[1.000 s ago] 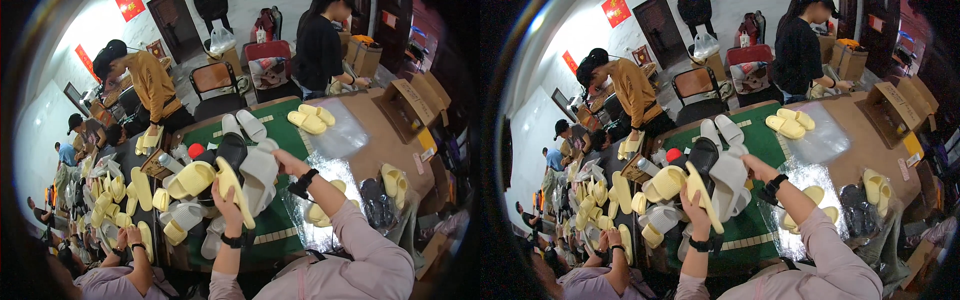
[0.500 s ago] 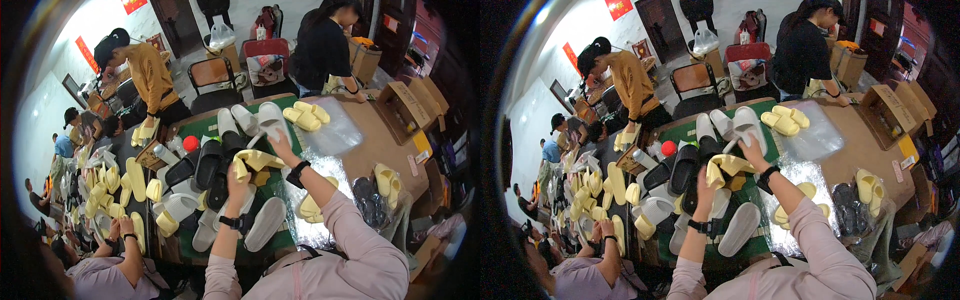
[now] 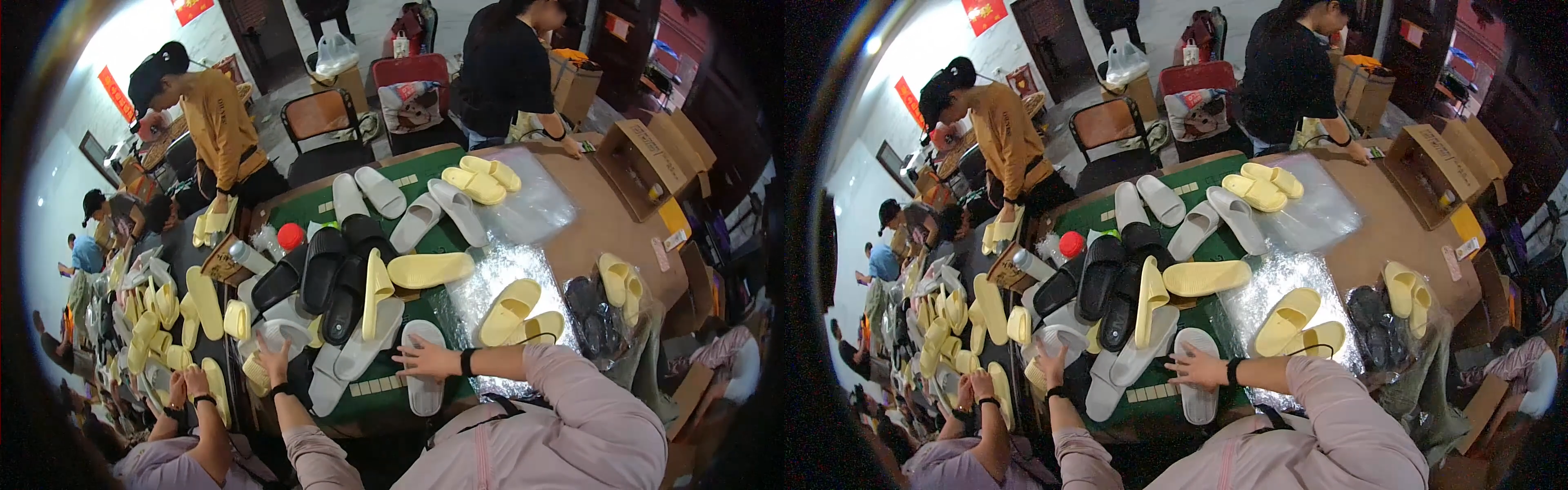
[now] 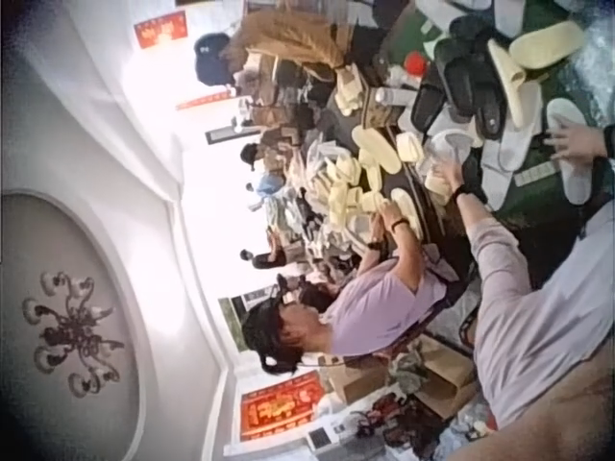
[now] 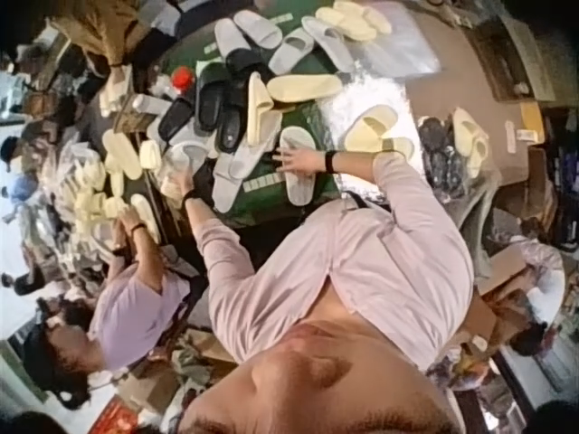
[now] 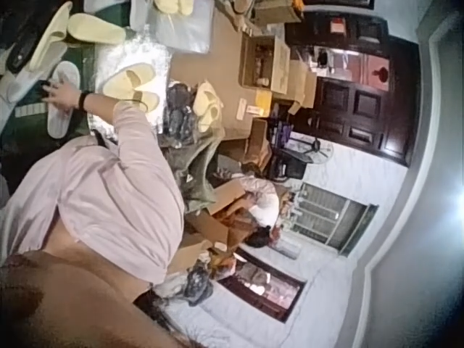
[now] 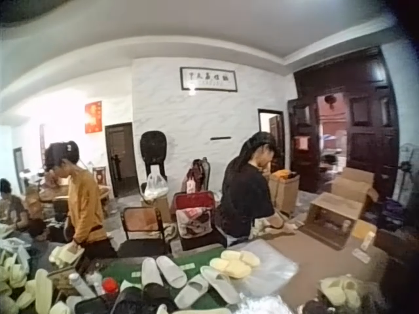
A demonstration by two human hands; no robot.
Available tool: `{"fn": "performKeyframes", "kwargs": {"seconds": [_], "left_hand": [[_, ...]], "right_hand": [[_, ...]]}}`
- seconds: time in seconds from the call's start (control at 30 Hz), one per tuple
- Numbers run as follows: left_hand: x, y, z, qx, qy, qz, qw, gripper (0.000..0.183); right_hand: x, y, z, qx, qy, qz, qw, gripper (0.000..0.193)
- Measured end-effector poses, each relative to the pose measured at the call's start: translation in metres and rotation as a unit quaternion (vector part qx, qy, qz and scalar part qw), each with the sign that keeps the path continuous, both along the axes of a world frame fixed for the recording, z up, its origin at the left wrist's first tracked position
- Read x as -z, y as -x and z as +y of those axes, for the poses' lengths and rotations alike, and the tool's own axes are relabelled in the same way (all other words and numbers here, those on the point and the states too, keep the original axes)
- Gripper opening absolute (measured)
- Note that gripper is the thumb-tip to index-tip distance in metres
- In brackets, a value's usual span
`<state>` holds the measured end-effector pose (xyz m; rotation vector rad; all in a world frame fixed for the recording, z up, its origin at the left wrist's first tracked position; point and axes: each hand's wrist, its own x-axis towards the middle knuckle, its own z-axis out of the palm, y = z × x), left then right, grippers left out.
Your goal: The recorder picks up various foam slippers from a sorting table and places them into plastic bags or storage bins in a shoe manufacturing environment.
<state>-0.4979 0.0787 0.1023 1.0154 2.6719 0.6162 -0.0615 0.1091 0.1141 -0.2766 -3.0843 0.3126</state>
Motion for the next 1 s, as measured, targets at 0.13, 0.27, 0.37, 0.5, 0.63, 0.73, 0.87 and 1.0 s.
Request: {"fn": "performKeyframes", "kwargs": {"seconds": [0.13, 0.27, 0.37, 0.5, 0.63, 0.73, 0.87, 1.0], "left_hand": [[-0.030, -0.055, 0.044, 0.018, 0.098, 0.028, 0.995, 0.099], [-0.004, -0.047, 0.023, 0.063, 0.035, 0.239, 0.968, 0.096], [-0.014, -0.096, 0.027, 0.112, -0.093, 0.074, 0.987, 0.086], [-0.028, -0.144, 0.020, 0.151, -0.142, 0.050, 0.977, 0.084], [-0.043, -0.194, 0.010, 0.126, -0.221, -0.032, 0.967, 0.079], [-0.070, -0.239, 0.017, 0.052, -0.305, -0.218, 0.926, 0.071], [-0.098, -0.286, 0.043, 0.038, -0.374, -0.364, 0.852, 0.070], [-0.100, -0.319, 0.085, 0.113, -0.398, -0.269, 0.870, 0.063]], "right_hand": [[0.061, -0.016, 0.004, 0.069, -0.141, -0.022, 0.987, 0.051], [0.043, 0.012, -0.003, 0.013, -0.102, -0.113, 0.988, 0.027], [0.032, 0.003, 0.009, 0.042, -0.074, -0.098, 0.992, 0.023], [0.002, -0.011, 0.028, 0.063, 0.017, -0.027, 0.998, 0.032], [-0.044, -0.036, 0.052, 0.276, 0.261, 0.092, 0.921, 0.049], [-0.096, -0.052, 0.078, 0.344, 0.286, 0.161, 0.880, 0.056], [-0.122, -0.068, 0.133, 0.405, 0.236, 0.200, 0.860, 0.056], [-0.163, -0.057, 0.171, 0.491, 0.141, 0.284, 0.812, 0.048]]}}
